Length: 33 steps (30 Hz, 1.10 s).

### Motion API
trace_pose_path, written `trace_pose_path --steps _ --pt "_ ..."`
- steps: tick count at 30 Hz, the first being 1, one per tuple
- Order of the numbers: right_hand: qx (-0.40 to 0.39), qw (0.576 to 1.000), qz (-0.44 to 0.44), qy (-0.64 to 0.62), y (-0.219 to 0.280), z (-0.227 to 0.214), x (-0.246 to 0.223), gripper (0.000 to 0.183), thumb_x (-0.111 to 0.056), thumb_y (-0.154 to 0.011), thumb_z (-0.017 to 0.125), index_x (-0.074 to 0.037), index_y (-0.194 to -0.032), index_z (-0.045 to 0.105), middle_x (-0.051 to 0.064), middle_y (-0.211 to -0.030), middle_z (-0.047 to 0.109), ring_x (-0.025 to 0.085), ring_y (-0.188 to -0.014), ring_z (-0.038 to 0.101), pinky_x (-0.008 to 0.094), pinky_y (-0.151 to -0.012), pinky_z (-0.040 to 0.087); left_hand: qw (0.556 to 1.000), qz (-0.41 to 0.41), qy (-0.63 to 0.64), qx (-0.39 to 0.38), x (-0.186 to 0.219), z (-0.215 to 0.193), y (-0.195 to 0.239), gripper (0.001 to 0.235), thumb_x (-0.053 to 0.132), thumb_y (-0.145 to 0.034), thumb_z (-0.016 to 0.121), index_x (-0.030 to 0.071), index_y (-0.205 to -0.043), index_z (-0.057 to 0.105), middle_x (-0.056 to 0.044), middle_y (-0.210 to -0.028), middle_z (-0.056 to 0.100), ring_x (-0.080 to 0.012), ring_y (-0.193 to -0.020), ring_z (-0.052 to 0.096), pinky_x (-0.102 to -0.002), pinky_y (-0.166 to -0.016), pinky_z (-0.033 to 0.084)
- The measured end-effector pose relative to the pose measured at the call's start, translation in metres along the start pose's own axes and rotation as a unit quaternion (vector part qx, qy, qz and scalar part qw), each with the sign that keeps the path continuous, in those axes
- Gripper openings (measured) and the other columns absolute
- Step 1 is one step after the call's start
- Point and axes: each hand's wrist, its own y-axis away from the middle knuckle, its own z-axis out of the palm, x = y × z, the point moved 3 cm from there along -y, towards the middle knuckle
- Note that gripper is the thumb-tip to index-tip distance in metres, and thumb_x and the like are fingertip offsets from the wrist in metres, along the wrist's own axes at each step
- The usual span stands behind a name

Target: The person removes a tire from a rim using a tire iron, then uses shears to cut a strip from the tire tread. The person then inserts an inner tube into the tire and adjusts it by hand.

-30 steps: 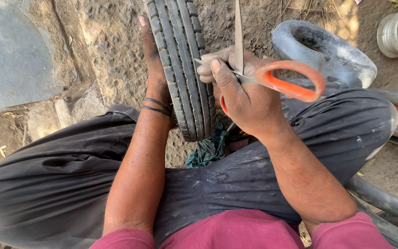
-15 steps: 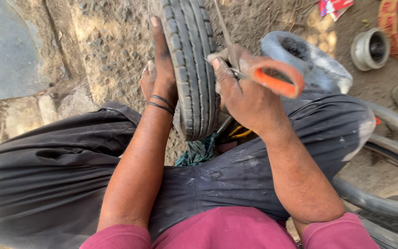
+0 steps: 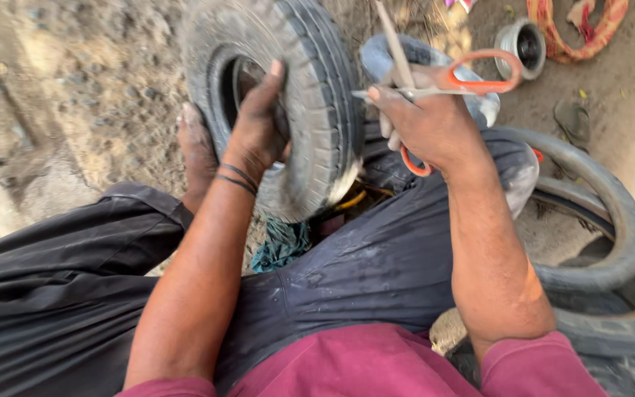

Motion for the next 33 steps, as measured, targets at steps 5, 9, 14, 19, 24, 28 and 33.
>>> trace_pose_path --steps 5,9,14,19,24,28,33 --pt "-0.005 0.997 0.036 0.072 -0.011 0.004 -0.005 0.021 -0.023 -0.099 0.068 -0.004 -0.09 0.066 -0.001 -0.064 0.063 0.008 -0.049 0.06 0.026 -0.044 0.049 0.991 -0.042 0.1 -0.074 -0.01 -0.022 -0.014 0.088 0.057 -0.079 0.083 0.001 -0.142 0.056 -0.019 -0.133 0.068 -0.0315 -0.124 0.068 -0.051 -0.111 0.055" --pt "0.004 0.994 -0.008 0.11 -0.014 0.002 -0.005 0.018 -0.021 -0.1 0.068 -0.005 -0.094 0.067 0.0 -0.065 0.063 0.009 -0.051 0.062 0.026 -0.047 0.051 0.988 -0.07 0.114 -0.078 -0.028 -0.033 -0.018 0.09 0.052 -0.082 0.089 -0.001 -0.145 0.054 -0.018 -0.137 0.065 -0.0319 -0.128 0.066 -0.051 -0.117 0.052" --pt "0.056 0.98 -0.06 0.178 -0.012 0.013 0.011 0.015 -0.018 -0.102 0.069 -0.003 -0.098 0.069 0.002 -0.07 0.065 0.012 -0.055 0.064 0.029 -0.044 0.054 0.99 -0.077 0.098 -0.063 -0.031 -0.034 -0.021 0.093 0.053 -0.079 0.088 -0.002 -0.145 0.052 -0.02 -0.136 0.066 -0.0325 -0.127 0.066 -0.051 -0.114 0.054" --pt "0.11 0.931 -0.197 0.287 0.002 0.04 0.014 0.016 -0.012 -0.105 0.07 -0.004 -0.092 0.064 0.007 -0.073 0.066 0.017 -0.064 0.069 0.033 -0.056 0.057 0.989 -0.073 0.114 -0.064 -0.032 -0.033 -0.018 0.091 0.051 -0.082 0.088 0.0 -0.148 0.05 -0.018 -0.139 0.064 -0.0322 -0.131 0.062 -0.05 -0.118 0.05" --pt "0.159 0.924 -0.202 0.283 0.027 0.053 -0.001 0.016 -0.007 -0.092 0.072 -0.001 -0.093 0.057 0.013 -0.07 0.063 0.03 -0.062 0.067 0.042 -0.055 0.051 0.992 -0.05 0.107 -0.051 -0.025 -0.033 -0.014 0.088 0.049 -0.081 0.087 0.003 -0.147 0.05 -0.018 -0.138 0.063 -0.0336 -0.131 0.061 -0.054 -0.117 0.049" --pt "0.179 0.94 -0.227 0.179 0.035 0.058 0.019 0.012 -0.01 -0.105 0.066 -0.004 -0.1 0.057 0.012 -0.075 0.065 0.025 -0.065 0.07 0.037 -0.056 0.053 0.992 -0.055 0.099 -0.058 -0.021 -0.032 -0.008 0.088 0.05 -0.083 0.086 0.001 -0.148 0.052 -0.019 -0.139 0.064 -0.035 -0.13 0.063 -0.054 -0.118 0.049" --pt "0.091 0.97 -0.189 0.121 0.015 0.034 0.049 0.013 -0.015 -0.109 0.062 -0.006 -0.1 0.061 0.012 -0.077 0.066 0.022 -0.061 0.067 0.031 -0.048 0.053 0.993 -0.039 0.094 -0.062 -0.021 -0.031 -0.008 0.088 0.052 -0.084 0.083 0.003 -0.149 0.05 -0.019 -0.138 0.064 -0.0336 -0.129 0.064 -0.054 -0.118 0.05"
